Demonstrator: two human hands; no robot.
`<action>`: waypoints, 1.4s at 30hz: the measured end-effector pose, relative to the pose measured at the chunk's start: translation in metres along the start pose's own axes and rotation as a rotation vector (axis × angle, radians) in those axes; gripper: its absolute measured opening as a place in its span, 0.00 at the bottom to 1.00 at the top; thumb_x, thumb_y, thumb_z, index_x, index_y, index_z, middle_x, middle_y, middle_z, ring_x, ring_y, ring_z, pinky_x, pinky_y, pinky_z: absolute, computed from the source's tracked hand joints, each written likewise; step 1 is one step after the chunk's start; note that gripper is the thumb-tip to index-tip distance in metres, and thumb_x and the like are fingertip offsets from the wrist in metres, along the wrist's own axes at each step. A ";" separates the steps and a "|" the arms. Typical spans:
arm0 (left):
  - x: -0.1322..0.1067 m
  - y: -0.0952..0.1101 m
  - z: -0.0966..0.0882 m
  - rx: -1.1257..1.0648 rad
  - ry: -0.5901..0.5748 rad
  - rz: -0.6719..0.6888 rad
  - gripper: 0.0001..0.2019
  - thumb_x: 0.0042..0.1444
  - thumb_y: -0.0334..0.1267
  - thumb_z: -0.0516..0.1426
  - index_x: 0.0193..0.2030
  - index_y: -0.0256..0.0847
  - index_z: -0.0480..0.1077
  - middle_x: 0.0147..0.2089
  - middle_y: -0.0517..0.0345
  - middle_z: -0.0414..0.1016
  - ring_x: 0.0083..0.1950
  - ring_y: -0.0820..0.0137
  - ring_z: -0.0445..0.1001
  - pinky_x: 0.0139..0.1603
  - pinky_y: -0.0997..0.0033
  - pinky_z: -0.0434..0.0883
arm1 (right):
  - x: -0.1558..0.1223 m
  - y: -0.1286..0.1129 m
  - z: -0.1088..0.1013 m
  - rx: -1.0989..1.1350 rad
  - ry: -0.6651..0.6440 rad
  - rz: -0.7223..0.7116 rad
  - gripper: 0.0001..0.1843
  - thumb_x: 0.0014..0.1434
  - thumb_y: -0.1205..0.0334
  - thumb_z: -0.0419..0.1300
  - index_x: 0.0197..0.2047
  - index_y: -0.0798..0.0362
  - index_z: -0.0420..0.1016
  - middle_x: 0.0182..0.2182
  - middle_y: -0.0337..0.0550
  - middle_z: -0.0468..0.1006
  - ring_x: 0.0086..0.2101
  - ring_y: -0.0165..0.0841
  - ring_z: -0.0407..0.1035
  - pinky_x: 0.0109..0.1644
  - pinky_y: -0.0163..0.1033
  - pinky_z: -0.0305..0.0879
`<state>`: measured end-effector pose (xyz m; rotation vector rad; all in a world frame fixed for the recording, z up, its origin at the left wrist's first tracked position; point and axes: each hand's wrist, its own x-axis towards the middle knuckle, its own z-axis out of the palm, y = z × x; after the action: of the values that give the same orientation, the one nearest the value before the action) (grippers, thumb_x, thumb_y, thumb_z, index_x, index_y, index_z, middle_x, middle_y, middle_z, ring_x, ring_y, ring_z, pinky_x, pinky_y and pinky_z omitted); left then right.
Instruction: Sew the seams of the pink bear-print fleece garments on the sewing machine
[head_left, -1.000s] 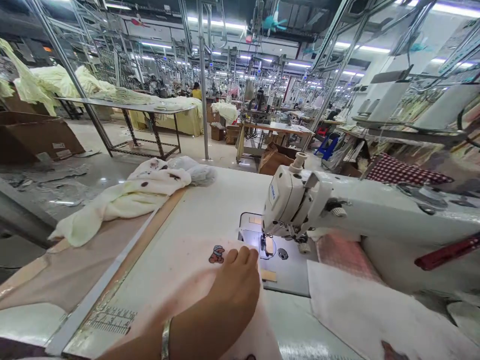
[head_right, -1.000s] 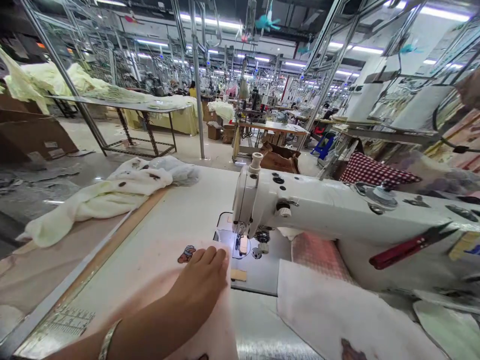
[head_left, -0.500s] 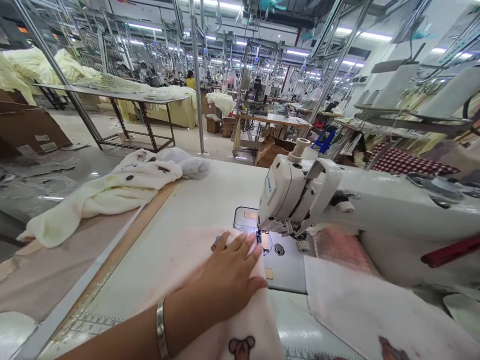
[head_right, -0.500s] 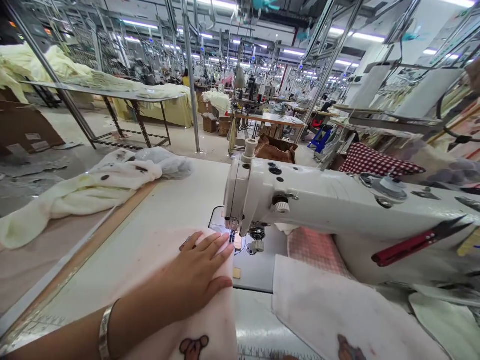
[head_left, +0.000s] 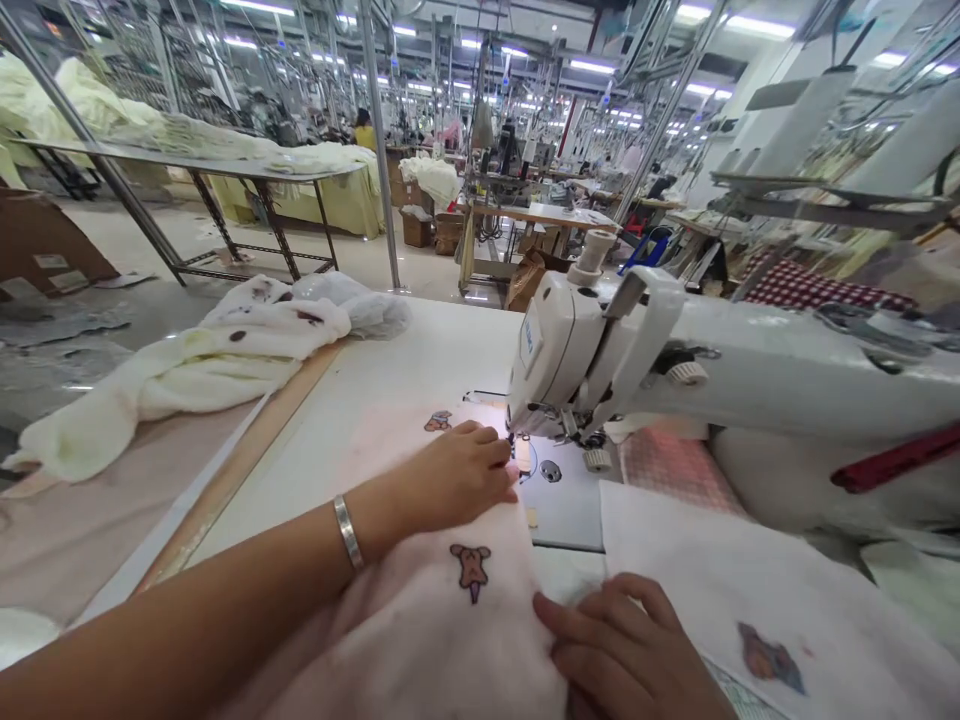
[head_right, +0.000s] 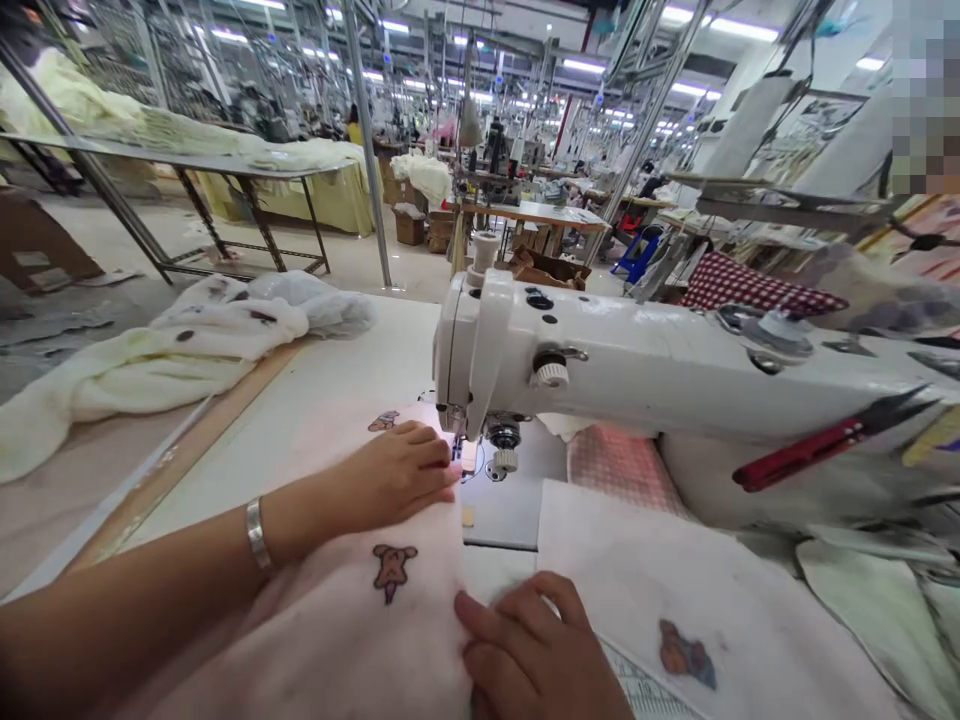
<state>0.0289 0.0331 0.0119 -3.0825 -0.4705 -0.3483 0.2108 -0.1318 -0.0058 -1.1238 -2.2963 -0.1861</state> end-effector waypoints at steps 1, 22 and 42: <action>-0.001 0.005 -0.003 0.004 -0.027 -0.030 0.14 0.63 0.40 0.48 0.39 0.36 0.72 0.37 0.52 0.71 0.40 0.64 0.66 0.43 0.62 0.63 | 0.004 0.000 -0.002 0.013 0.001 0.015 0.10 0.60 0.69 0.51 0.30 0.51 0.69 0.40 0.36 0.79 0.31 0.28 0.69 0.43 0.40 0.57; -0.035 0.015 -0.007 -0.099 -0.084 -0.039 0.21 0.62 0.50 0.47 0.59 0.46 0.58 0.59 0.47 0.61 0.58 0.56 0.60 0.60 0.43 0.46 | 0.045 0.048 0.014 -0.159 -0.179 -0.084 0.17 0.63 0.69 0.44 0.33 0.49 0.73 0.21 0.37 0.66 0.26 0.32 0.59 0.39 0.42 0.51; -0.042 0.048 0.018 0.188 0.055 -0.428 0.24 0.61 0.50 0.45 0.55 0.32 0.62 0.60 0.35 0.60 0.61 0.45 0.56 0.54 0.39 0.53 | 0.060 0.026 0.006 -0.094 -0.177 -0.073 0.15 0.64 0.67 0.44 0.38 0.51 0.72 0.21 0.36 0.69 0.24 0.29 0.62 0.34 0.38 0.54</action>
<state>0.0078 -0.0239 -0.0129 -2.7621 -1.0937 -0.3642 0.1986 -0.0719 0.0190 -1.1442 -2.5109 -0.2332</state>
